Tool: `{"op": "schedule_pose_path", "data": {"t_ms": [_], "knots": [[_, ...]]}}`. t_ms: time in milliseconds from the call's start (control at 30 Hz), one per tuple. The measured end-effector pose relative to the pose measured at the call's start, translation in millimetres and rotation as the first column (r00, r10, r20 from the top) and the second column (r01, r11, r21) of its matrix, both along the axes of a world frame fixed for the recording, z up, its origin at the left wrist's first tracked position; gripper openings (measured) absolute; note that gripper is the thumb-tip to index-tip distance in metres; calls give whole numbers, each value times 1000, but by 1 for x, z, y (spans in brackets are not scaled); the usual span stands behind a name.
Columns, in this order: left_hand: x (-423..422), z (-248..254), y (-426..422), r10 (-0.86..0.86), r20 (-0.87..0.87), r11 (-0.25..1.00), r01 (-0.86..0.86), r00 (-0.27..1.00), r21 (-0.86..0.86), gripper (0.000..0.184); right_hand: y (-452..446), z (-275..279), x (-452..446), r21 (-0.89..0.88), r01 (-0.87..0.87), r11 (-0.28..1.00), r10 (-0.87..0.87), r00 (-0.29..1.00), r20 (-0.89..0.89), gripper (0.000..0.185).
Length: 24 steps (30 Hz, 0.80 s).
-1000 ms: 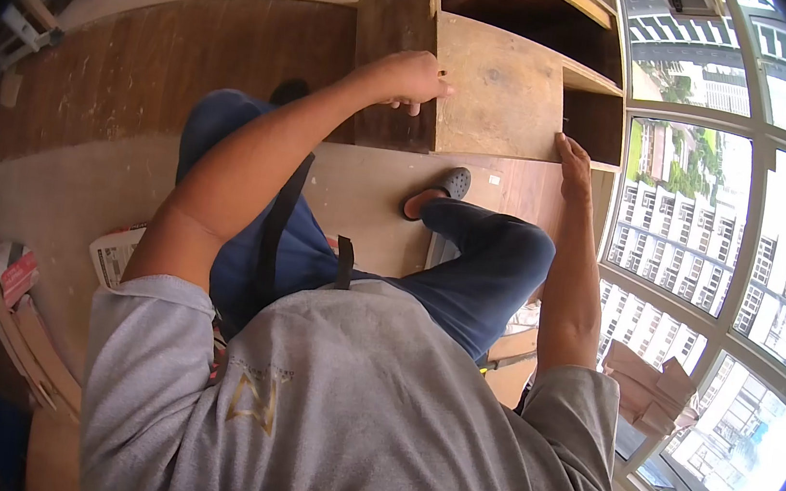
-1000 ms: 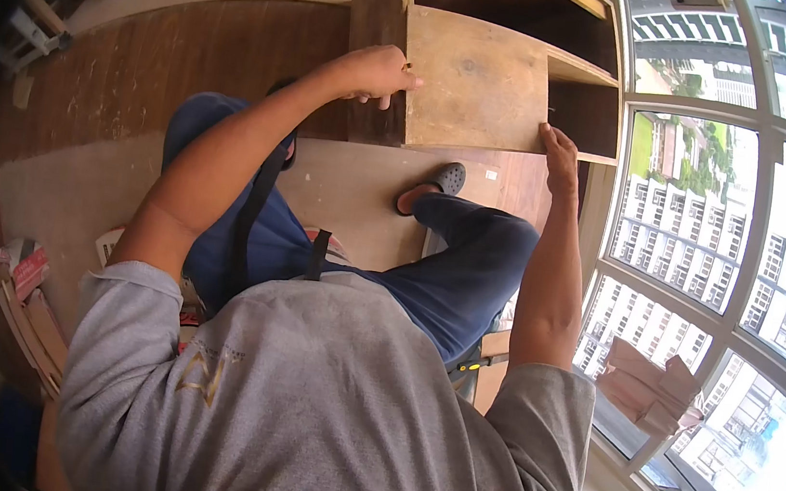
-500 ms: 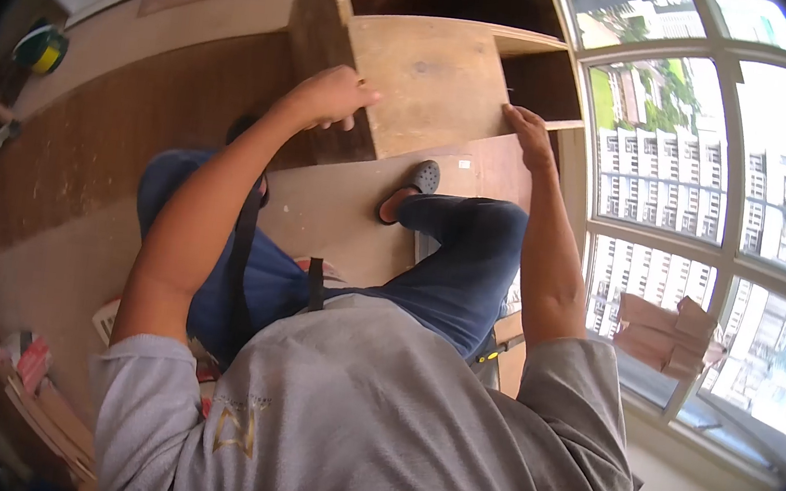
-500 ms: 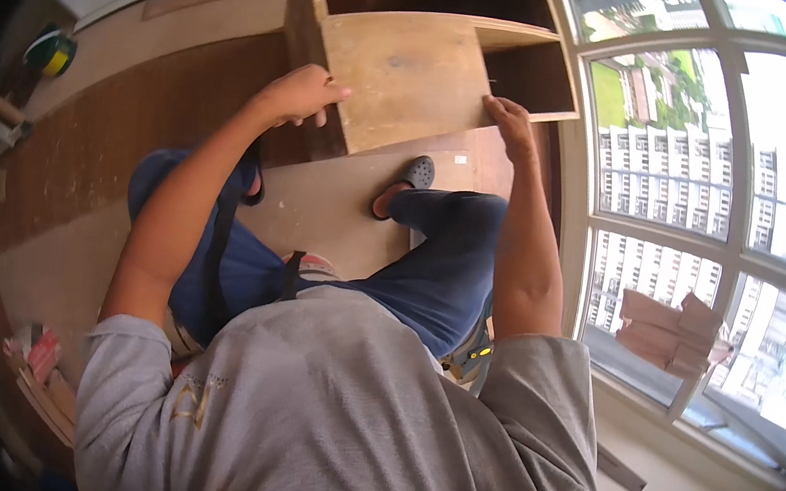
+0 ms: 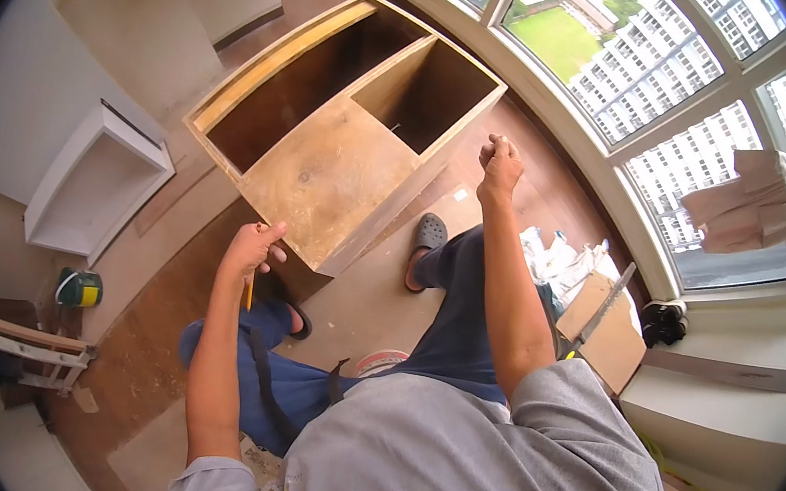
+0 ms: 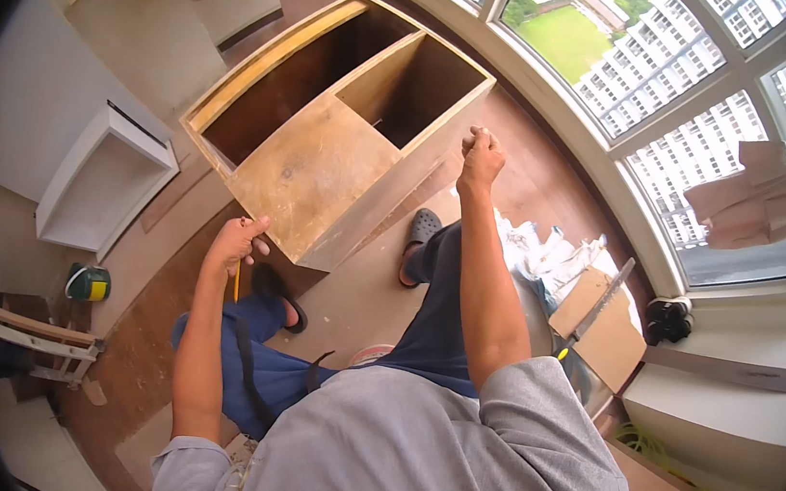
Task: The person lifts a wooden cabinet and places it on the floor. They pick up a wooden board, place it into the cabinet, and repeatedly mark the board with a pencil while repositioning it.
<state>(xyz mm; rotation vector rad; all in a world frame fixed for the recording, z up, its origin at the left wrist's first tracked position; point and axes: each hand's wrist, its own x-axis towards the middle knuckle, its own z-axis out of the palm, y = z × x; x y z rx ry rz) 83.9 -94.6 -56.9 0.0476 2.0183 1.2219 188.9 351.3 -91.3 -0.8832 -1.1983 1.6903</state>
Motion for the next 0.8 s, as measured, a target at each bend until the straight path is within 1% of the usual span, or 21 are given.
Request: {"op": "schedule_pose_path", "data": {"t_ms": [33, 100, 133, 167, 233, 267, 300, 333, 367, 400, 433, 467, 500, 567, 600, 633, 700, 767, 800], "knots": [[5, 4, 0, 38, 8, 999, -38, 999, -5, 43, 1, -4, -3, -30, -9, 1000, 9, 1000, -13, 26], [9, -6, 0, 85, -16, 996, -85, 996, 19, 43, 3, -11, -12, -68, 22, 997, -25, 999, -31, 28], [11, -5, 2, 110, -42, 994, -110, 993, -9, 42, 0, -9, -16, -141, 17, 990, -18, 1000, -5, 27], [14, -4, 5, 133, -66, 990, -135, 989, -34, 41, -2, -6, -22, -171, 8, 985, -11, 1000, -18, 27], [20, 0, 11, 160, -85, 983, -166, 984, -76, 39, -8, 5, -29, -171, -74, 983, 67, 997, -46, 26], [22, 2, 12, 178, -92, 978, -187, 980, -90, 38, -10, 10, -31, -201, -82, 976, 73, 996, -54, 26], [21, 5, 13, 179, -105, 974, -191, 978, -119, 38, -12, 16, -34, -181, -132, 974, 113, 987, -113, 24], [19, 7, 14, 186, -77, 969, -196, 979, -153, 37, -12, 21, -37, -160, -177, 971, 150, 974, -169, 22], [18, 9, 16, 193, -44, 962, -198, 980, -189, 36, -11, 26, -39, -191, -176, 966, 143, 974, -173, 22], [16, 11, 16, 186, -44, 956, -191, 982, -222, 36, -11, 31, -38, -236, -178, 955, 124, 966, -225, 21], [13, 14, 16, 197, 21, 957, -187, 980, -222, 35, -10, 36, -37, -278, -178, 944, 100, 957, -271, 20], [11, 17, 17, 208, 88, 958, -185, 974, -220, 34, -9, 41, -37, -355, -154, 922, 45, 954, -297, 20], [9, 22, 19, 202, 95, 953, -173, 975, -250, 34, -6, 42, -36, -383, -141, 913, 28, 958, -285, 20], [5, 33, 26, 184, 243, 967, -131, 952, -221, 32, 0, 42, -34, -545, -177, 820, -50, 925, -377, 18], [4, 33, 29, 205, 251, 956, -139, 946, -258, 29, 3, 40, -32, -555, -201, 807, -60, 907, -416, 17], [3, 34, 30, 205, 252, 952, -132, 946, -277, 29, 4, 40, -32, -572, -193, 797, -73, 909, -409, 17], [2, 36, 32, 206, 262, 950, -129, 943, -285, 27, 6, 42, -32, -654, -139, 744, -173, 905, -389, 21], [1, 36, 31, 222, 268, 944, -138, 938, -300, 27, 5, 43, -33, -689, -126, 714, -200, 906, -373, 21], [1, 36, 30, 235, 274, 943, -151, 933, -296, 26, 5, 41, -33, -691, -147, 708, -196, 899, -392, 18]]}}
